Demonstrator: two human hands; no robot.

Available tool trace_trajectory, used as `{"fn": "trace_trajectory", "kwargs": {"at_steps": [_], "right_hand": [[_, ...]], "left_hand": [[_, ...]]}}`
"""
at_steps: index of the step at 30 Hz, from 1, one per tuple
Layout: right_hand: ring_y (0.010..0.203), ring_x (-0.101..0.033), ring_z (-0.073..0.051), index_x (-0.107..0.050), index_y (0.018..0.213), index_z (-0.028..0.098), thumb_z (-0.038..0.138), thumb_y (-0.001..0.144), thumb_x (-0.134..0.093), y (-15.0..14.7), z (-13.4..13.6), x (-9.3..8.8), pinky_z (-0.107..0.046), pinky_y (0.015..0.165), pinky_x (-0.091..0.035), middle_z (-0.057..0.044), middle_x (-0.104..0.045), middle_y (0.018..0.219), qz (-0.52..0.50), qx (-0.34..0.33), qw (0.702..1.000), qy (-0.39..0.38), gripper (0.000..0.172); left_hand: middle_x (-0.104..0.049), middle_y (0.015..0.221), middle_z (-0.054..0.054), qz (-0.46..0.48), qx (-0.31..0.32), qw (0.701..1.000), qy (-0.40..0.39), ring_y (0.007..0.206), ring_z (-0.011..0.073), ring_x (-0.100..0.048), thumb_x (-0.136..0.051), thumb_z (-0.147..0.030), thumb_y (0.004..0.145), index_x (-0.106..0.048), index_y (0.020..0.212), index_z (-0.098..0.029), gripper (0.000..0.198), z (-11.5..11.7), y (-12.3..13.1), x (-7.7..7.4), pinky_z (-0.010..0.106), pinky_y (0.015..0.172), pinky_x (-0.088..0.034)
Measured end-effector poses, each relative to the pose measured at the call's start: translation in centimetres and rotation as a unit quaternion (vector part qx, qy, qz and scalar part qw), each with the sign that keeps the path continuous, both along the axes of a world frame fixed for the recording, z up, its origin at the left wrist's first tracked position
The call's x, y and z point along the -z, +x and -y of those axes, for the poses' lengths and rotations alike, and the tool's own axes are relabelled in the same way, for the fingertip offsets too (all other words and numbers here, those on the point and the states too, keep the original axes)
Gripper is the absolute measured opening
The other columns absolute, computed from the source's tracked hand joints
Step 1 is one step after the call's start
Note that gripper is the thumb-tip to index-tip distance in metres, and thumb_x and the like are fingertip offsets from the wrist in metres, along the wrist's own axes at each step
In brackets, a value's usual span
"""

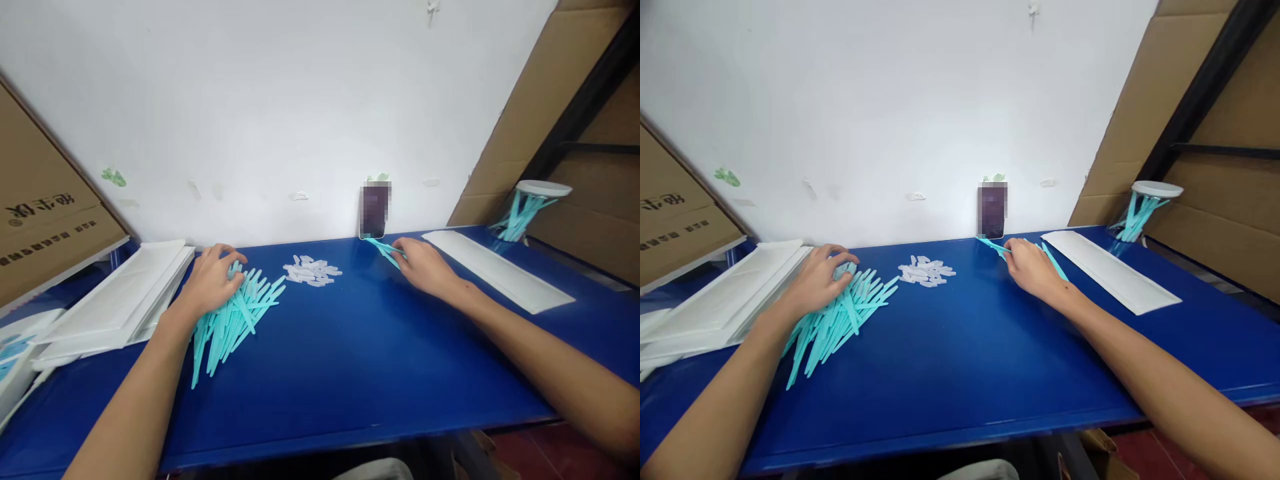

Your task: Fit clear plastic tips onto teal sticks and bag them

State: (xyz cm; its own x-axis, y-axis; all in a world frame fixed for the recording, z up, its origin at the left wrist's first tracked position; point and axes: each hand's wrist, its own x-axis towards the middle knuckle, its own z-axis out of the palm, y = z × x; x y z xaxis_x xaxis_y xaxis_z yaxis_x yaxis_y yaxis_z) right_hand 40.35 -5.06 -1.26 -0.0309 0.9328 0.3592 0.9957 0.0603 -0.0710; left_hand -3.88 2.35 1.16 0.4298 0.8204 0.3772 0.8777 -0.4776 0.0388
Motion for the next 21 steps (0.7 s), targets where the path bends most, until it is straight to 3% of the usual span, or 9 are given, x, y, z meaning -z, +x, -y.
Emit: {"fn": "trace_trajectory", "kwargs": {"at_steps": [5,8,11,16,21], "right_hand": [[0.081,-0.065,-0.025,-0.057,0.104,0.022,0.031,0.107,-0.034,-3.0,1.5,0.3,-0.037,0.071,-0.046,-0.010,-0.071,0.093,-0.061,-0.148,0.987,0.004,0.025],[0.076,-0.063,-0.023,-0.054,0.108,0.022,0.033,0.108,-0.030,-3.8,2.0,0.7,-0.036,0.067,-0.045,-0.008,-0.069,0.095,-0.082,-0.178,0.980,-0.024,0.026],[0.083,-0.065,-0.024,-0.056,0.112,0.023,0.033,0.108,-0.031,-4.0,2.0,1.1,-0.037,0.071,-0.047,-0.009,-0.071,0.103,-0.091,-0.183,0.978,-0.036,0.027],[0.099,-0.068,-0.026,-0.062,0.117,0.023,0.036,0.108,-0.033,-4.0,1.7,1.4,-0.039,0.081,-0.050,-0.010,-0.073,0.117,-0.112,-0.162,0.979,-0.045,0.034],[0.094,-0.067,-0.025,-0.068,0.111,0.021,0.041,0.108,-0.034,-4.1,1.5,1.5,-0.039,0.083,-0.049,-0.010,-0.073,0.107,-0.120,-0.168,0.976,-0.069,0.040]], "left_hand": [[-0.065,0.120,0.014,0.018,0.110,0.992,0.052,0.115,0.0329,-0.059,-0.038,-0.031,0.099,-0.067,0.120,-0.018,0.038,3.0,4.8,-0.3,0.051,0.100,-0.047],[-0.067,0.120,0.015,-0.022,0.165,0.986,0.029,0.111,0.0338,-0.061,-0.039,-0.028,0.101,-0.066,0.125,-0.016,0.038,5.1,8.5,0.9,0.052,0.093,-0.051],[-0.064,0.130,0.018,-0.039,0.204,0.978,0.008,0.117,0.0349,-0.061,-0.042,-0.027,0.102,-0.062,0.134,-0.013,0.040,6.5,11.0,2.7,0.052,0.097,-0.053],[-0.053,0.152,0.019,-0.016,0.243,0.969,-0.047,0.139,0.0337,-0.051,-0.041,-0.032,0.105,-0.050,0.149,-0.014,0.048,6.8,11.9,4.7,0.052,0.112,-0.047],[-0.046,0.161,0.014,-0.028,0.221,0.969,-0.109,0.151,0.0375,-0.035,-0.036,-0.036,0.108,-0.047,0.154,-0.017,0.051,5.7,11.3,4.6,0.064,0.118,-0.034]]}}
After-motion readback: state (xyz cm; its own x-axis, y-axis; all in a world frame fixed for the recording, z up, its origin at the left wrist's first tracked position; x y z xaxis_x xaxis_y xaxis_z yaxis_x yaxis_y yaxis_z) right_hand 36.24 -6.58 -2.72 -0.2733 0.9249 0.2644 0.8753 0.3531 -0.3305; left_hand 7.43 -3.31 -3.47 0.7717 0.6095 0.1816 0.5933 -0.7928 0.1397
